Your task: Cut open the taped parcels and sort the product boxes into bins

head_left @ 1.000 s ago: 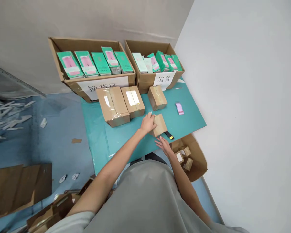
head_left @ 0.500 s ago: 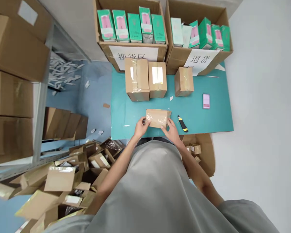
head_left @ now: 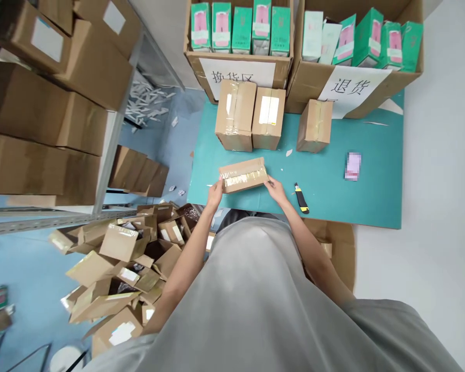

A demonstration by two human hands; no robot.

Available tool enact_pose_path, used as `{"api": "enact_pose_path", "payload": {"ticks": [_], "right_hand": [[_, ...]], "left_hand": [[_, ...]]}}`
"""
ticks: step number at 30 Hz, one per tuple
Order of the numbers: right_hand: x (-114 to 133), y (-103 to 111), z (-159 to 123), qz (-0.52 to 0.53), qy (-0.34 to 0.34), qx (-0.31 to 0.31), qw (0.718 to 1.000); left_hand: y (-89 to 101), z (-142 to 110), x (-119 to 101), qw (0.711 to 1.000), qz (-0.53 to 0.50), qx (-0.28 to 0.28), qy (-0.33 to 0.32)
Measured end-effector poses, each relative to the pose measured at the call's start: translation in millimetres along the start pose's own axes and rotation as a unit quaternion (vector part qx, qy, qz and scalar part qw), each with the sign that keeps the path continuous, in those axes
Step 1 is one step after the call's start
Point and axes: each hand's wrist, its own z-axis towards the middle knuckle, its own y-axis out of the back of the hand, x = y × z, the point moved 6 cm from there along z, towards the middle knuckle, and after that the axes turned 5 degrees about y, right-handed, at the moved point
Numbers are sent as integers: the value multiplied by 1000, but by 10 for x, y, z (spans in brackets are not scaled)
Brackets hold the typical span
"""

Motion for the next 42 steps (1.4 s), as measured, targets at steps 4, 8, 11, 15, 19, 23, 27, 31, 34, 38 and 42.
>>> {"api": "enact_pose_path", "payload": {"ticks": [4, 8, 11, 15, 19, 23, 27, 31, 34, 38, 42], "right_hand": [[51, 107, -303, 6, 15, -5, 1000], [-82, 387, -647, -19, -21, -16, 999], [-234, 545, -780, -18, -71, -4, 997], [-396, 590, -819, 18, -105, 36, 994], [-548, 548, -778, 2, -114, 53, 992], [-604, 548, -690, -10, -80, 51, 995], [-529, 646, -627, -20, -59, 51, 997], [-361, 763, -522, -44, -31, 22, 998], [-281, 768, -423, -97, -7, 12, 995], [-382, 705, -361, -126, -38, 13, 991], [-579, 720, -445, -112, -77, -3, 991]], "left_hand": [[-164, -237, 81, 997, -66, -4, 34], [-383, -289, 60, 996, -81, 19, 16], [-516, -300, 81, 995, -83, 47, 14], [-573, -392, 181, 991, -73, 109, 3], [-609, -505, 324, 985, -53, 163, 9], [-639, -501, 362, 989, -71, 132, 20], [-527, -439, 284, 992, -98, 79, 10], [-349, -382, 159, 991, -124, 40, -19], [-320, -303, 149, 994, -112, -2, -6], [-481, -155, 295, 996, -73, -1, 58], [-592, -115, 500, 992, -88, 26, 82]]}}
